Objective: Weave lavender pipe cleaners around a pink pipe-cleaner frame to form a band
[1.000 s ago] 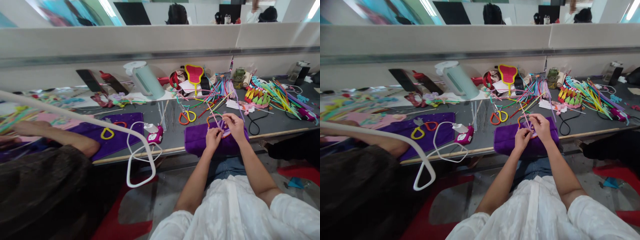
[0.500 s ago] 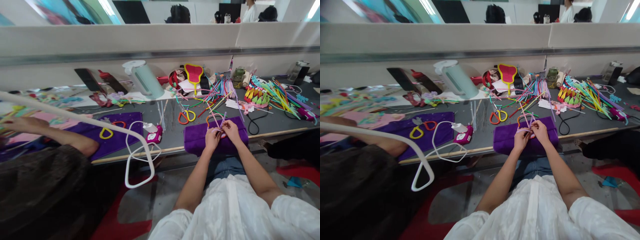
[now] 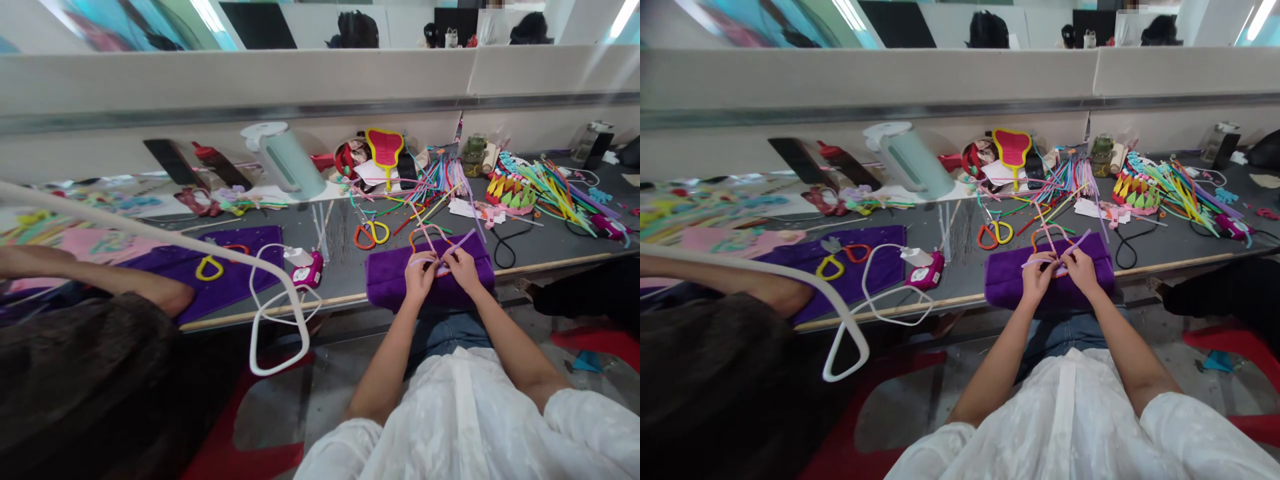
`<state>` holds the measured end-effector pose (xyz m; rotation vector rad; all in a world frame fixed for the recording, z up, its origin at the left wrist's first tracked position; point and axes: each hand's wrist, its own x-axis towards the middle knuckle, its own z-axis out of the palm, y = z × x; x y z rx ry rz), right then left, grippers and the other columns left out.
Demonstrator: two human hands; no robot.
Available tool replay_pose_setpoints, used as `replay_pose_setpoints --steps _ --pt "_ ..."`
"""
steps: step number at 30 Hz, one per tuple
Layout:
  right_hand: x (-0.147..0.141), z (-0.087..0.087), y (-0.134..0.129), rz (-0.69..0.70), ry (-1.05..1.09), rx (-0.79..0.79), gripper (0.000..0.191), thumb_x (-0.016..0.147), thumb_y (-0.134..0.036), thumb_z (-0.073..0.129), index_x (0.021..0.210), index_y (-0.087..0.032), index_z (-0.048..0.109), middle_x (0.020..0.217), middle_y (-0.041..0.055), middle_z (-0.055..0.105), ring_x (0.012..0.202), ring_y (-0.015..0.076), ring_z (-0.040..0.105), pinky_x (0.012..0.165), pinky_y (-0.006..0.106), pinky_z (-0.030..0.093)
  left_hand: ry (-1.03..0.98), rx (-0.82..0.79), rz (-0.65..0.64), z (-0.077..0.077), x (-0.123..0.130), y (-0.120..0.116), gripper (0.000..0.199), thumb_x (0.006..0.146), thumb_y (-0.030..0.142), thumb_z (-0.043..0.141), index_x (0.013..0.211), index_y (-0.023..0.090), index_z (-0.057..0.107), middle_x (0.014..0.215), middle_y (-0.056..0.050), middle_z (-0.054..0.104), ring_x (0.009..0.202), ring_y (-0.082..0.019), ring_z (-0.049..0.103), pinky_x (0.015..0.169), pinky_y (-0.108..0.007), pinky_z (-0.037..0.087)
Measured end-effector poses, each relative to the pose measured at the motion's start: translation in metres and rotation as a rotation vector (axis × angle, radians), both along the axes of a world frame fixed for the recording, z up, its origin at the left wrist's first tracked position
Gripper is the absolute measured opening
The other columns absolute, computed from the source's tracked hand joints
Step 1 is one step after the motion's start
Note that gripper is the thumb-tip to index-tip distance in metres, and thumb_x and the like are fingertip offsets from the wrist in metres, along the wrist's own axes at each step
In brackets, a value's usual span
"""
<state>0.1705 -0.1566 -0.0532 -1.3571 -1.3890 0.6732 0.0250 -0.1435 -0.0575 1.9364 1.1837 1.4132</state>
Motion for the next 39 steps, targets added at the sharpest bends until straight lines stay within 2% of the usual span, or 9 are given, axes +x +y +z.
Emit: replay_pose_setpoints --steps 6,13,16,19,21,25,28,34,39 --pt "-0.001 -0.005 -0.002 -0.06 0.025 -0.006 0.017 0.081 -0.035 0.053 0.079 -0.019 0.059 0.064 0.0004 0.065 0.061 0.0171 0.063 0.063 0.028 0.048 0.028 -0.048 0.103 0.0 0.002 0.0 0.008 0.078 0.02 0.064 0.07 0.021 0.064 0.079 -0.004 0.067 0.084 -0.021 0.06 0.081 -0.037 0.047" --pt "-0.002 -0.009 -0.002 -0.151 -0.025 0.057 0.019 0.082 -0.035 0.051 0.077 -0.019 0.06 0.066 0.0012 0.063 0.062 0.0164 0.06 0.064 0.028 0.047 0.01 0.043 0.153 -0.003 0.004 0.001 0.013 0.079 0.018 0.062 0.067 0.022 0.061 0.076 -0.003 0.064 0.093 -0.023 0.057 0.096 -0.044 0.041" --pt "-0.002 -0.011 0.001 -0.185 -0.028 0.067 0.019 0.082 -0.035 0.05 0.077 -0.019 0.06 0.069 0.0018 0.063 0.064 0.0166 0.06 0.065 0.028 0.047 -0.016 0.059 0.215 -0.002 0.006 0.0 0.011 0.078 0.021 0.065 0.068 0.021 0.06 0.098 -0.007 0.064 0.113 -0.026 0.051 0.1 -0.046 0.038" --pt "-0.004 -0.013 0.004 -0.216 0.005 0.056 0.02 0.081 -0.036 0.05 0.077 -0.019 0.061 0.07 0.0019 0.063 0.066 0.017 0.06 0.065 0.028 0.047 -0.066 0.01 0.258 -0.002 0.008 0.001 0.011 0.077 0.025 0.066 0.07 0.019 0.061 0.128 -0.01 0.05 0.123 -0.028 0.046 0.103 -0.045 0.037" --pt "-0.006 -0.013 0.007 -0.23 0.042 0.052 0.021 0.081 -0.037 0.051 0.077 -0.019 0.06 0.069 0.0015 0.063 0.065 0.0171 0.06 0.065 0.028 0.047 -0.125 -0.039 0.249 -0.004 0.01 0.005 0.011 0.079 0.027 0.064 0.071 0.019 0.062 0.128 -0.01 0.049 0.12 -0.027 0.05 0.101 -0.042 0.039" --pt "-0.012 -0.008 0.019 -0.263 0.09 0.08 0.022 0.081 -0.038 0.051 0.075 -0.019 0.06 0.07 0.0022 0.064 0.064 0.0171 0.06 0.067 0.029 0.048 -0.239 -0.084 0.241 -0.011 0.017 0.024 0.011 0.08 0.026 0.062 0.07 0.021 0.06 0.102 -0.006 0.064 0.105 -0.023 0.058 0.098 -0.04 0.042" --pt "-0.014 -0.001 0.036 -0.3 0.115 0.118 0.021 0.081 -0.037 0.051 0.074 -0.019 0.06 0.071 0.0031 0.065 0.067 0.018 0.06 0.069 0.029 0.047 -0.341 -0.093 0.253 -0.013 0.025 0.045 0.01 0.079 0.026 0.06 0.071 0.02 0.06 0.09 -0.006 0.066 0.091 -0.02 0.062 0.089 -0.038 0.046" --pt "-0.007 0.013 0.083 -0.394 0.062 0.227 0.019 0.077 -0.035 0.056 0.074 -0.018 0.061 0.083 0.0078 0.064 0.086 0.021 0.058 0.085 0.035 0.045 -0.559 -0.073 0.193 -0.001 0.035 0.089 0.018 0.077 0.036 0.062 0.077 0.018 0.059 0.088 -0.005 0.066 0.083 -0.018 0.063 0.077 -0.033 0.05" --pt "-0.003 0.005 0.102 -0.464 0.111 0.205 0.018 0.073 -0.036 0.057 0.071 -0.018 0.059 0.087 0.009 0.064 0.092 0.0223 0.056 0.089 0.038 0.043 -0.645 -0.139 0.075 -0.003 0.033 0.101 0.026 0.075 0.042 0.064 0.073 0.017 0.055 0.089 -0.006 0.066 0.076 -0.016 0.064 0.068 -0.03 0.05"
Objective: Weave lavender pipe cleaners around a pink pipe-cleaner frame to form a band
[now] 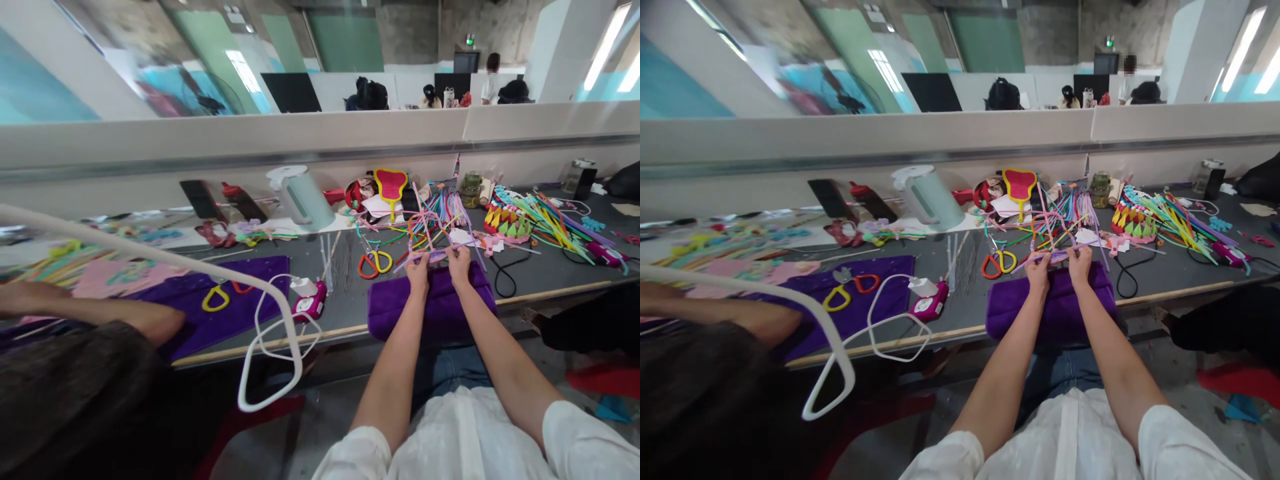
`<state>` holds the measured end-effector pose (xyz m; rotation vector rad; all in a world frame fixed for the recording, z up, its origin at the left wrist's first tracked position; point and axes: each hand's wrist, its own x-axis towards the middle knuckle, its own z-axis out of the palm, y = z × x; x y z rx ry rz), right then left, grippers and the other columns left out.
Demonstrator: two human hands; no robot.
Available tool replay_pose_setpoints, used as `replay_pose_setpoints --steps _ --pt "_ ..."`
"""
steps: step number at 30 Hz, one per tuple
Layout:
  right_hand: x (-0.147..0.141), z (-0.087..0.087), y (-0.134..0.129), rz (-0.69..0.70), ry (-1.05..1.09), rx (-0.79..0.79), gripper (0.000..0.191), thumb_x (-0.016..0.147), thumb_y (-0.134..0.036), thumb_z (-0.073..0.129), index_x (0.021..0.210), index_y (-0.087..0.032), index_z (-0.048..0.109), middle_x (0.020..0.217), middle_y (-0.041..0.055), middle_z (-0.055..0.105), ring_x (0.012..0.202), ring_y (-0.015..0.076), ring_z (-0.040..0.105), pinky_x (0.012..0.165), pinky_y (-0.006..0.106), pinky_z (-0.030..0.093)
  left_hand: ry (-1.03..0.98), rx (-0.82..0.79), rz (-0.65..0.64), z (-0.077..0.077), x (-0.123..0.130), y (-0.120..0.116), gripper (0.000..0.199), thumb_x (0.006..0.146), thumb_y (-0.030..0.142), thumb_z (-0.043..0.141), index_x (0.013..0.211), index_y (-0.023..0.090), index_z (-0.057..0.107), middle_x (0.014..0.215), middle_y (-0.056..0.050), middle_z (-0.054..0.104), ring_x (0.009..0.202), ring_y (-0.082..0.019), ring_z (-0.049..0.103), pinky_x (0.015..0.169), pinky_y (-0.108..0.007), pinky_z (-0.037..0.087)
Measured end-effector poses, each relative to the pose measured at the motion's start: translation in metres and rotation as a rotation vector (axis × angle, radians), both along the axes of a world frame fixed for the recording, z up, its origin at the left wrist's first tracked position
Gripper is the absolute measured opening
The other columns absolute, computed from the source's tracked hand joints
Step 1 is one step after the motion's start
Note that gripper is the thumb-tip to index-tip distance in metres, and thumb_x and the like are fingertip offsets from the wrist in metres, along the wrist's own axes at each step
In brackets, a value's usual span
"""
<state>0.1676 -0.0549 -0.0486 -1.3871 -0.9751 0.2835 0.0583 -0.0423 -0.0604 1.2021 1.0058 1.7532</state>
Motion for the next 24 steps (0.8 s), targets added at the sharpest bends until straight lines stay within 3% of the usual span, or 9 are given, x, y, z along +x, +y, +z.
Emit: replay_pose_setpoints --steps 9,18,24 --pt "0.002 -0.016 -0.003 0.138 0.181 -0.043 0.033 0.076 -0.048 0.051 0.081 -0.017 0.058 0.076 0.0045 0.065 0.065 0.0159 0.057 0.063 0.028 0.049 0.027 0.032 0.017 -0.009 0.0 0.001 0.02 0.073 0.035 0.064 0.071 0.018 0.056 0.081 -0.003 0.063 0.078 -0.015 0.06 0.076 -0.029 0.049" --pt "0.0 -0.018 -0.004 0.089 0.19 -0.054 0.038 0.076 -0.056 0.048 0.08 -0.018 0.051 0.064 0.0004 0.058 0.053 0.0134 0.053 0.052 0.027 0.048 0.034 0.029 0.021 -0.014 -0.002 0.003 0.019 0.073 0.034 0.065 0.073 0.017 0.058 0.073 -0.001 0.06 0.069 -0.013 0.056 0.069 -0.026 0.045" --pt "0.002 -0.026 0.004 0.08 0.34 0.069 0.034 0.07 -0.049 0.061 0.081 -0.018 0.05 0.062 -0.0036 0.055 0.048 0.0112 0.051 0.046 0.024 0.046 -0.046 0.043 -0.009 -0.017 -0.002 0.006 0.019 0.069 0.033 0.07 0.071 0.017 0.061 0.071 -0.001 0.062 0.067 -0.013 0.056 0.068 -0.026 0.044"
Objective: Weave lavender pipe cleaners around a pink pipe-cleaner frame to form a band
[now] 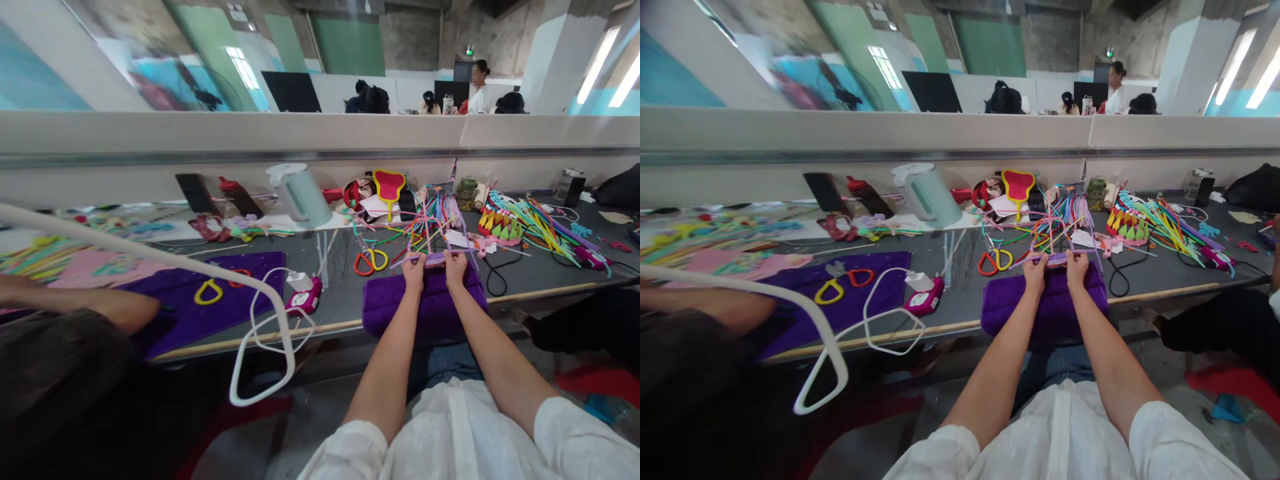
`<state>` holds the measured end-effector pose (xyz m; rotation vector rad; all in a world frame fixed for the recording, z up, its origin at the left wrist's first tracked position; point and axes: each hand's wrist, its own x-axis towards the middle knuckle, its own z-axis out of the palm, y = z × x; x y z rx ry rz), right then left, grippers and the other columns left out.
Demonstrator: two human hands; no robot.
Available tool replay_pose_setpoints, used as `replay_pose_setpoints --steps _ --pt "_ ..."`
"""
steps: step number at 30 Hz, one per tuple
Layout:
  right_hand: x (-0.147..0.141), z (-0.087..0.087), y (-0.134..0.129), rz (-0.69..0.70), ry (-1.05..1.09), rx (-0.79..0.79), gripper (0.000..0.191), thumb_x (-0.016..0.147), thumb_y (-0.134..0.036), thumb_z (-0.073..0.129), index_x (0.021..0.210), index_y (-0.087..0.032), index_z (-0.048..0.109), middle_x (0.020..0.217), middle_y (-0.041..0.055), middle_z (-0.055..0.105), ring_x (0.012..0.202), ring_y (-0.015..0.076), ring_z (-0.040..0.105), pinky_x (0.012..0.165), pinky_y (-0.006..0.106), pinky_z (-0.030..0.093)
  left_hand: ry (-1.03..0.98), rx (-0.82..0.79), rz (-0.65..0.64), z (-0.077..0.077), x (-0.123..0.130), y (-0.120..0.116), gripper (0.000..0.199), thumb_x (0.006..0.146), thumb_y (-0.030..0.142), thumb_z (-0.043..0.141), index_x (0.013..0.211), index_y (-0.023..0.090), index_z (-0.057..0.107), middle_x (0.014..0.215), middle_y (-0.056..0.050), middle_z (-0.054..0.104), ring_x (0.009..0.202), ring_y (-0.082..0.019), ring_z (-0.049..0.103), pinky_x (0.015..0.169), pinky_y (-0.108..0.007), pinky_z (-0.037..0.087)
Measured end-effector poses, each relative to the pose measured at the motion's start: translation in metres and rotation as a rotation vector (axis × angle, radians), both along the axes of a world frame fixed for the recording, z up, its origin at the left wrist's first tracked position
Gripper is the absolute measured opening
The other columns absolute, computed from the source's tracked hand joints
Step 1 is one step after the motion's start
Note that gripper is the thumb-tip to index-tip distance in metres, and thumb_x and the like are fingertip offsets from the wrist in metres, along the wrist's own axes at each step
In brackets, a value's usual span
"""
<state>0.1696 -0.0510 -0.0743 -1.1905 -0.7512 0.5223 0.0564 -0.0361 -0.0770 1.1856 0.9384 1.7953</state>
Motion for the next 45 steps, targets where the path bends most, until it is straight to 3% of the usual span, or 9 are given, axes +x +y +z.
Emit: replay_pose_setpoints --steps 13,23,29,37,45 --pt "0.001 -0.003 0.004 0.065 0.151 0.056 0.034 0.064 -0.042 0.068 0.077 -0.021 0.046 0.058 -0.0078 0.053 0.047 0.0098 0.051 0.046 0.024 0.048 -0.122 0.015 -0.001 0.003 0.002 0.0 0.018 0.064 0.027 0.075 0.068 0.016 0.062 0.078 -0.003 0.065 0.074 -0.015 0.059 0.073 -0.027 0.045" --pt "-0.002 0.001 0.001 0.09 0.193 0.086 0.034 0.063 -0.038 0.069 0.08 -0.021 0.044 0.056 -0.0092 0.052 0.044 0.0094 0.05 0.044 0.023 0.047 -0.227 -0.067 0.06 0.001 0.002 -0.001 0.023 0.066 0.031 0.076 0.068 0.017 0.058 0.066 0.002 0.056 0.064 -0.011 0.054 0.067 -0.024 0.044" --pt "-0.001 0.006 0.0 0.103 0.227 0.081 0.044 0.061 -0.035 0.068 0.096 -0.02 0.046 0.064 -0.0064 0.06 0.049 0.0106 0.055 0.047 0.023 0.048 -0.252 -0.065 0.066 -0.001 0.004 0.002 0.024 0.071 0.035 0.072 0.071 0.017 0.055 0.066 0.003 0.055 0.064 -0.012 0.057 0.068 -0.025 0.047" --pt "0.001 0.002 0.004 0.123 0.231 0.079 0.037 0.063 -0.037 0.067 0.092 -0.018 0.053 0.066 -0.0031 0.064 0.051 0.0119 0.058 0.047 0.023 0.048 -0.286 -0.128 0.059 -0.001 0.008 0.004 0.025 0.074 0.039 0.068 0.076 0.016 0.061 0.07 -0.003 0.064 0.072 -0.018 0.066 0.072 -0.033 0.052" --pt "0.001 0.001 0.003 0.104 0.218 0.067 0.037 0.064 -0.038 0.065 0.092 -0.018 0.053 0.071 -0.0003 0.068 0.054 0.0123 0.059 0.047 0.023 0.048 -0.345 -0.152 -0.023 0.004 0.007 0.0 0.032 0.071 0.044 0.07 0.078 0.014 0.062 0.073 -0.007 0.068 0.071 -0.018 0.068 0.07 -0.032 0.053"
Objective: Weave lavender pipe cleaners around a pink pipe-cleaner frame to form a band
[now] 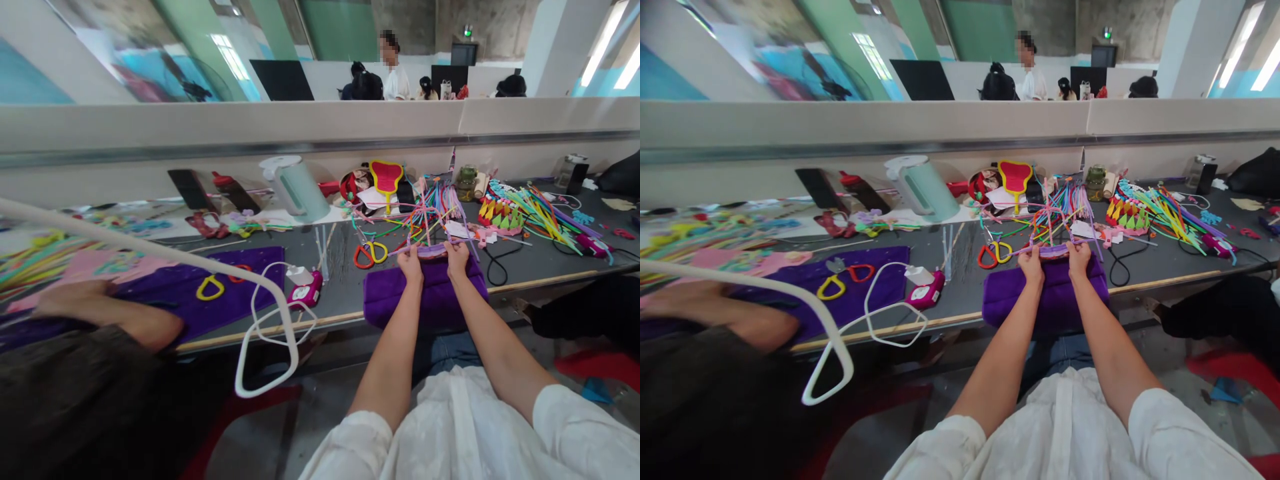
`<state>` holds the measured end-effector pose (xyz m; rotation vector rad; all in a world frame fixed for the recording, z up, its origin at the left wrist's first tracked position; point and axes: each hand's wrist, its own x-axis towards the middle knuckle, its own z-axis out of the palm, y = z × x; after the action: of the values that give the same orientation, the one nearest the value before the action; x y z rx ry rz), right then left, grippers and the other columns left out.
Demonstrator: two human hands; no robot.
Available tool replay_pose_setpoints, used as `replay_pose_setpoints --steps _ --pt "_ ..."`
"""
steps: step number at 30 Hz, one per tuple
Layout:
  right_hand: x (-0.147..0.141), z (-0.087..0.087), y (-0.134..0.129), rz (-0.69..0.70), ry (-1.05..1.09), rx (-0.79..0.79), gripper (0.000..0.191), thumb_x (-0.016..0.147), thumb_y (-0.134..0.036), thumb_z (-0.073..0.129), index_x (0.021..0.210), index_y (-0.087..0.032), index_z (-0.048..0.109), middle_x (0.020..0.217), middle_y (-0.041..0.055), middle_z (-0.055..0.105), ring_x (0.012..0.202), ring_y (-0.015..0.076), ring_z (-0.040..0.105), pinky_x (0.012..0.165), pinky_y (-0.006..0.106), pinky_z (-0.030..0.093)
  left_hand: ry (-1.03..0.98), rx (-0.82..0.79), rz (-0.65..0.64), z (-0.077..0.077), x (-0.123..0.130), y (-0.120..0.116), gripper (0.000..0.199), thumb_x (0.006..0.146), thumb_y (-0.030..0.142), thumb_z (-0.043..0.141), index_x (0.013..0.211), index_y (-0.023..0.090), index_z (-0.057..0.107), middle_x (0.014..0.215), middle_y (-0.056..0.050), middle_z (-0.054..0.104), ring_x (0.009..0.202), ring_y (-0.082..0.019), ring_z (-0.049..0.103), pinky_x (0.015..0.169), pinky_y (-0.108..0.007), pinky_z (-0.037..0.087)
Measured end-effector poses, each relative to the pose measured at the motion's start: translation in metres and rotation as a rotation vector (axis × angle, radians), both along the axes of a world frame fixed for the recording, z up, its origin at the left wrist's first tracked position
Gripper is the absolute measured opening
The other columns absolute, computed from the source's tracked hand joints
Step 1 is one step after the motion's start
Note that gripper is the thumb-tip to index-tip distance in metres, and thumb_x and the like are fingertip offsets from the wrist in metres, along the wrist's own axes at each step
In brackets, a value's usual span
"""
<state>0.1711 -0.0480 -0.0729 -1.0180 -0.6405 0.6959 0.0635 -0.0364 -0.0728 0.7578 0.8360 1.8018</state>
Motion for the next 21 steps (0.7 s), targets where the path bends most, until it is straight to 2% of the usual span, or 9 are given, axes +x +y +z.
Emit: replay_pose_setpoints --steps 6,11,21 --pt "0.0002 0.0021 -0.0013 -0.008 0.003 0.006 0.035 0.065 -0.038 0.064 0.091 -0.018 0.053 0.072 0.0008 0.068 0.055 0.013 0.06 0.048 0.024 0.047 -0.112 0.005 -0.053 0.0024 -0.0006 -0.0024 0.036 0.069 0.046 0.072 0.077 0.017 0.052 0.079 -0.008 0.069 0.07 -0.018 0.068 0.069 -0.034 0.053" --pt "0.0007 0.0044 -0.0019 -0.027 0.02 -0.002 0.036 0.064 -0.038 0.064 0.09 -0.018 0.051 0.073 0.0015 0.068 0.055 0.013 0.059 0.048 0.024 0.046 -0.12 -0.033 -0.081 0.0041 -0.0011 -0.0035 0.039 0.068 0.049 0.07 0.077 0.018 0.048 0.079 -0.008 0.07 0.069 -0.017 0.068 0.067 -0.031 0.053" --pt "0.0009 0.0052 -0.0035 -0.02 0.038 0.018 0.034 0.065 -0.036 0.064 0.091 -0.018 0.052 0.071 0.0004 0.068 0.054 0.0133 0.059 0.049 0.025 0.047 -0.143 -0.073 -0.047 0.005 -0.0034 -0.0035 0.044 0.065 0.047 0.073 0.085 0.02 0.044 0.072 -0.004 0.069 0.066 -0.019 0.068 0.059 -0.028 0.05"
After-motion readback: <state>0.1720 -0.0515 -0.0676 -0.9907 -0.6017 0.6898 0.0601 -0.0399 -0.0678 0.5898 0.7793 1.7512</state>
